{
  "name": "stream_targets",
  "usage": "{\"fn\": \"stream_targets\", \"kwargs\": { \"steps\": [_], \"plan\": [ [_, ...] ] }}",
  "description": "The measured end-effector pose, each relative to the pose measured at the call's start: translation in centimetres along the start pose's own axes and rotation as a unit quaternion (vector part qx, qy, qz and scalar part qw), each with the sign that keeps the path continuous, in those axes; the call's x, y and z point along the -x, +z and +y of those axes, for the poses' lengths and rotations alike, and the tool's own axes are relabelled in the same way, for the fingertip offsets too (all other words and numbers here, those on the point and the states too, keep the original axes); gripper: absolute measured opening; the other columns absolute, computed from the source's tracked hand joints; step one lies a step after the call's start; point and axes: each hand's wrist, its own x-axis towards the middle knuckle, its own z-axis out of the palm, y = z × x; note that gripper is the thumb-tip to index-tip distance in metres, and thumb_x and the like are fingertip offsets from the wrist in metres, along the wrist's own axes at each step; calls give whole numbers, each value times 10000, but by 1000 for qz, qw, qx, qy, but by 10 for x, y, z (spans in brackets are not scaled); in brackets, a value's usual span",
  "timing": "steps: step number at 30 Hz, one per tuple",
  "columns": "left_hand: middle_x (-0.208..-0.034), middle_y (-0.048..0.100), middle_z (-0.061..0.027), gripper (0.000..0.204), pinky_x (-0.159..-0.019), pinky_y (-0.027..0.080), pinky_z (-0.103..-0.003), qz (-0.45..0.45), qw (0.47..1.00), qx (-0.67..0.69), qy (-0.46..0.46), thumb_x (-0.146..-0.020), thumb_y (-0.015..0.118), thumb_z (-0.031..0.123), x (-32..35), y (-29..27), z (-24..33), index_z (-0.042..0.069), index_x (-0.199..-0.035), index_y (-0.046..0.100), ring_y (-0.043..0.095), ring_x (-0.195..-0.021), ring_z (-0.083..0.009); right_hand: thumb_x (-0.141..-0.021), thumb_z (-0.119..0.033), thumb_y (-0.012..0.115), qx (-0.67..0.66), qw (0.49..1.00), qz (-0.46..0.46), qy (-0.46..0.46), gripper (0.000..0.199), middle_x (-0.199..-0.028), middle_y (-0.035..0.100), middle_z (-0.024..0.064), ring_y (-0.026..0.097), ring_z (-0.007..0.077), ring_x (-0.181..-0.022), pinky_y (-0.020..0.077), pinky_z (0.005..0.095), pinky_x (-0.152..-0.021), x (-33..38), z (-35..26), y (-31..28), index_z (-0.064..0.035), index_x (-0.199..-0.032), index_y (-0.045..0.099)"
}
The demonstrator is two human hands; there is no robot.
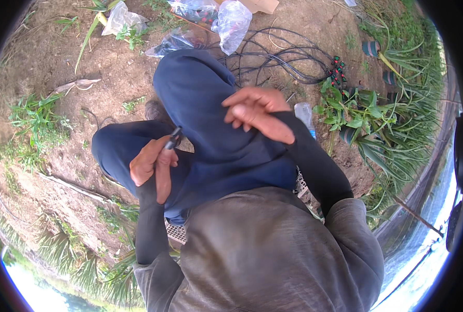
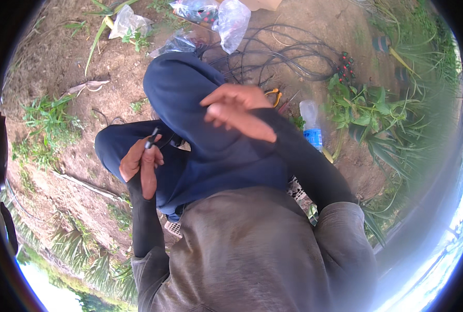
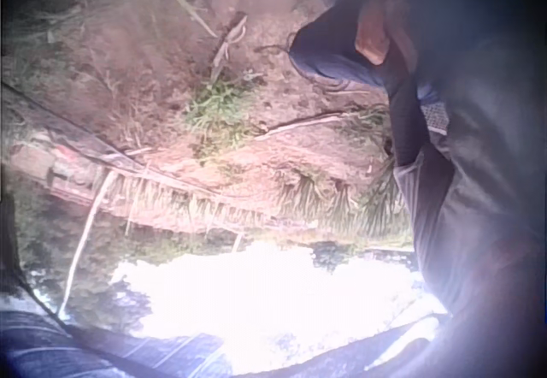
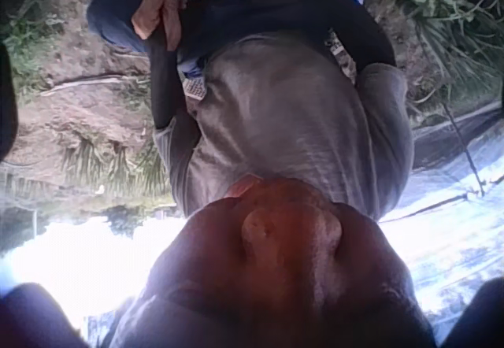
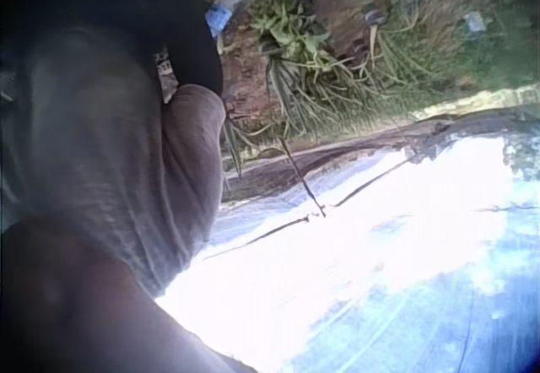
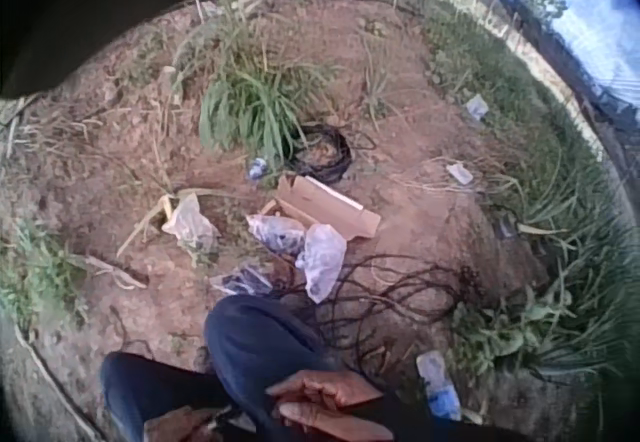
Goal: The person sits on a crate outdoors and repeatedly strips the ends of black irrigation tubing using pliers, then inserts the tubing into red and green plastic connectors. The person handles the tubing and connectors one at a time, placing the assembled pieces on the ground.
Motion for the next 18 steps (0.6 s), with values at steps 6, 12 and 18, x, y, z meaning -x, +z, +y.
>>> {"fn": "stream_targets", "kwargs": {
  "steps": [6,12,18],
  "plan": [
    [-631,533,-41,316,-490,376,-210,45,987,114,-102,-996,519,225,-23,4,-12,-61,-1057,640,490,-538,-91,-918,-168,617,49,879,366,302,237,-846,655,81,576,123,-654,460,275,-496,-9,216,-177,13,-1071,626],
    [-590,526,-53,337,-473,379,-219,81,978,123,-148,-991,522,244,-42,9,-7,-68,-1051,634,499,-501,-110,-739,-244,736,222,813,360,401,382,-797,672,179,667,240,-664,521,365,-573,10,382,-206,60,-963,678],
    [-592,458,-43,359,-450,377,-224,63,978,165,-112,-1018,457,251,-62,0,8,-72,-1091,593,446,-491,-117,-722,-285,707,282,768,372,439,337,-703,668,161,680,256,-694,528,373,-644,1,450,-224,27,-850,704]
  ]
}}
